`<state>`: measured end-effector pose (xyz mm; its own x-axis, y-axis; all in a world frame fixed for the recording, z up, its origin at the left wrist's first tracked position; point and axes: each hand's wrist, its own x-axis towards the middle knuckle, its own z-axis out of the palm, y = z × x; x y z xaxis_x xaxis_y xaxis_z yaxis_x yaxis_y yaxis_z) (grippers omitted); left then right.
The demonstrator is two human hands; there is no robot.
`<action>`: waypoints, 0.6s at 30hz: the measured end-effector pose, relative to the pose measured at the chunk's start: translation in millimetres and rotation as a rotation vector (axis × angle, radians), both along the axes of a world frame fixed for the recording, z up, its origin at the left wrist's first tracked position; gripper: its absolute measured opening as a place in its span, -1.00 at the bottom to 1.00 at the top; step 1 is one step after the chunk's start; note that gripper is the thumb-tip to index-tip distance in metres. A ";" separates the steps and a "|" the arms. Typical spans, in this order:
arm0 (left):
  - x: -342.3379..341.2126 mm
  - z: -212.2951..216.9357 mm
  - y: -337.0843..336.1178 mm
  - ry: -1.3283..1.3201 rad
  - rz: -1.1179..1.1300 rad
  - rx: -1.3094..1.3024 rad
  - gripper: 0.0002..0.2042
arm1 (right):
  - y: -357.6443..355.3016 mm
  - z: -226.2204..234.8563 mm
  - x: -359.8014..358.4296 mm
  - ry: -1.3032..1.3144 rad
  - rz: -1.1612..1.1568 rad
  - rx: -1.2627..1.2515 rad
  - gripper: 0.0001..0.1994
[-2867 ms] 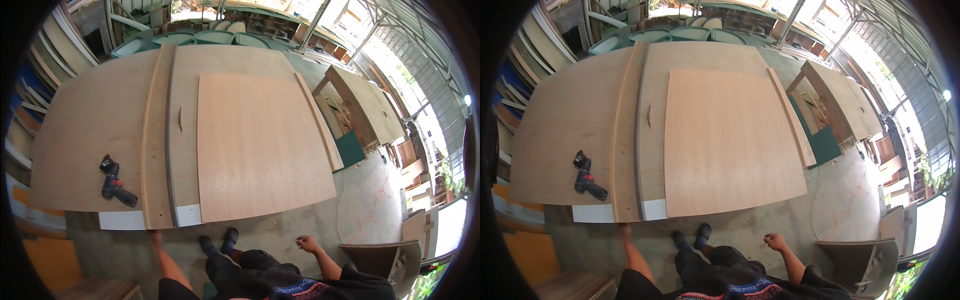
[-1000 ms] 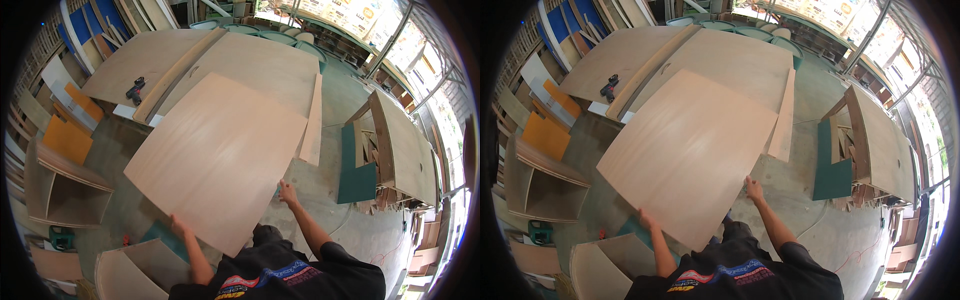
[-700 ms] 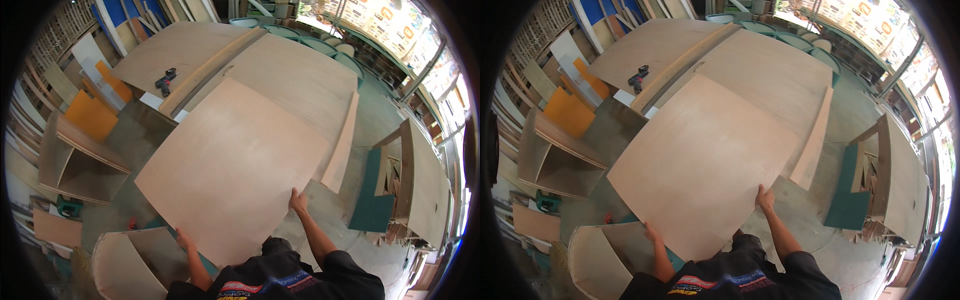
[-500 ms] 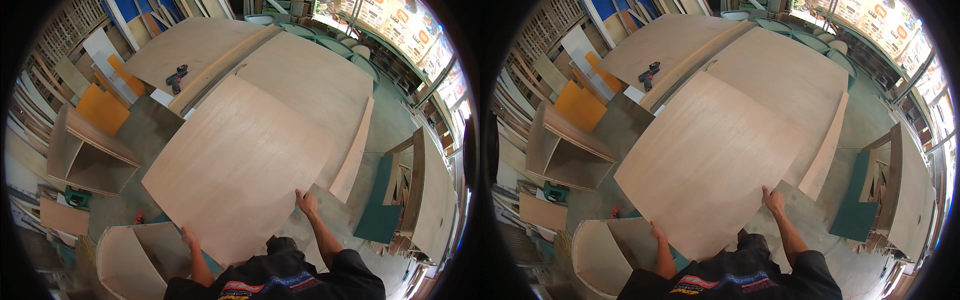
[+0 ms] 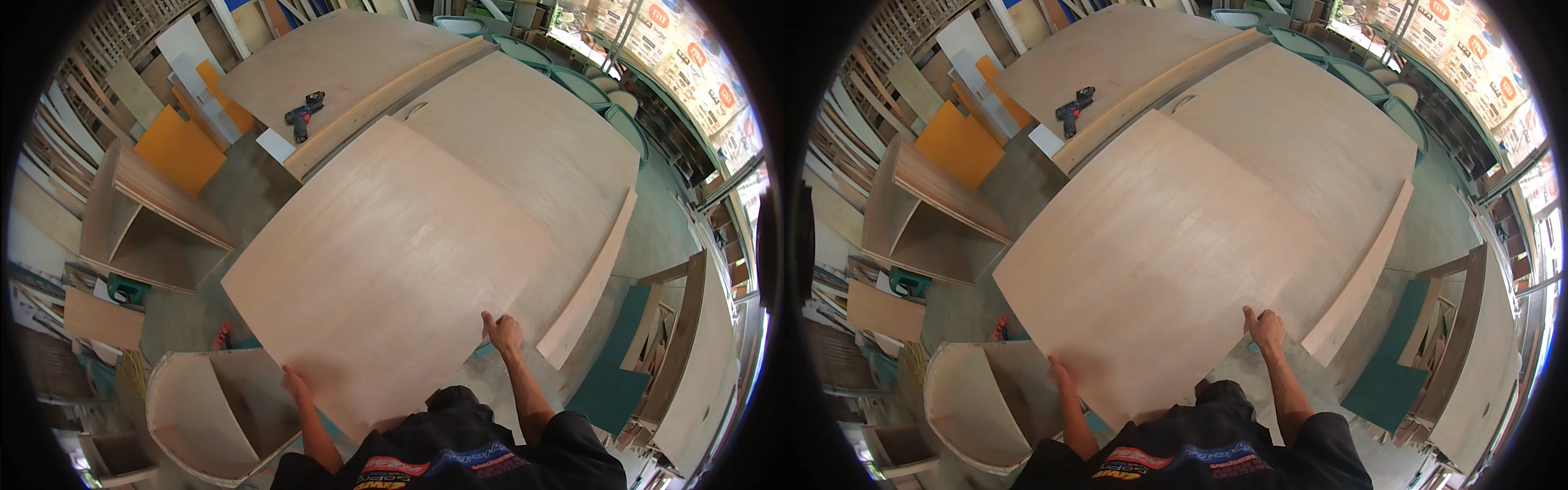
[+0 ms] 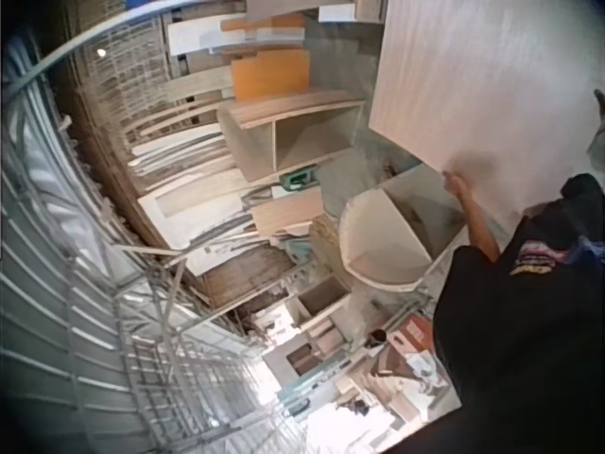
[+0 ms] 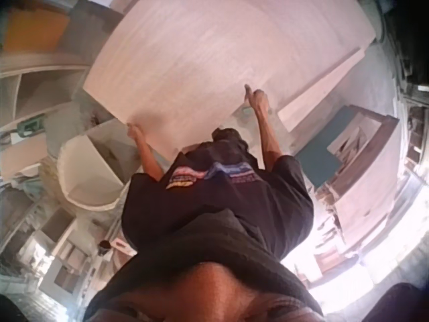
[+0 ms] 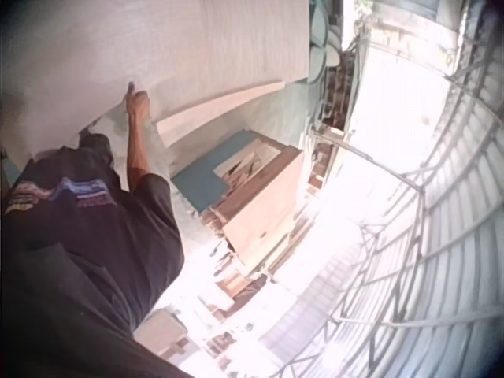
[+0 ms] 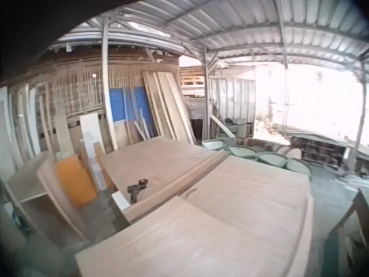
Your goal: The person measures a wooden board with a tape measure, drills holes into a panel using a power drill, wipes a surface with a cloth, and attaches a curved wooden panel to a cabinet frame using a nail gun.
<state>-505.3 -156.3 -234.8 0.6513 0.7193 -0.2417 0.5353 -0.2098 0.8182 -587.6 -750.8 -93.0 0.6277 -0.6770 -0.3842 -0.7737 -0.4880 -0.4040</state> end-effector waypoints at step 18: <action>4.2 29.6 -55.2 0.076 -0.038 0.212 -0.16 | -43.4 2.8 17.1 -0.008 -0.033 0.026 -0.26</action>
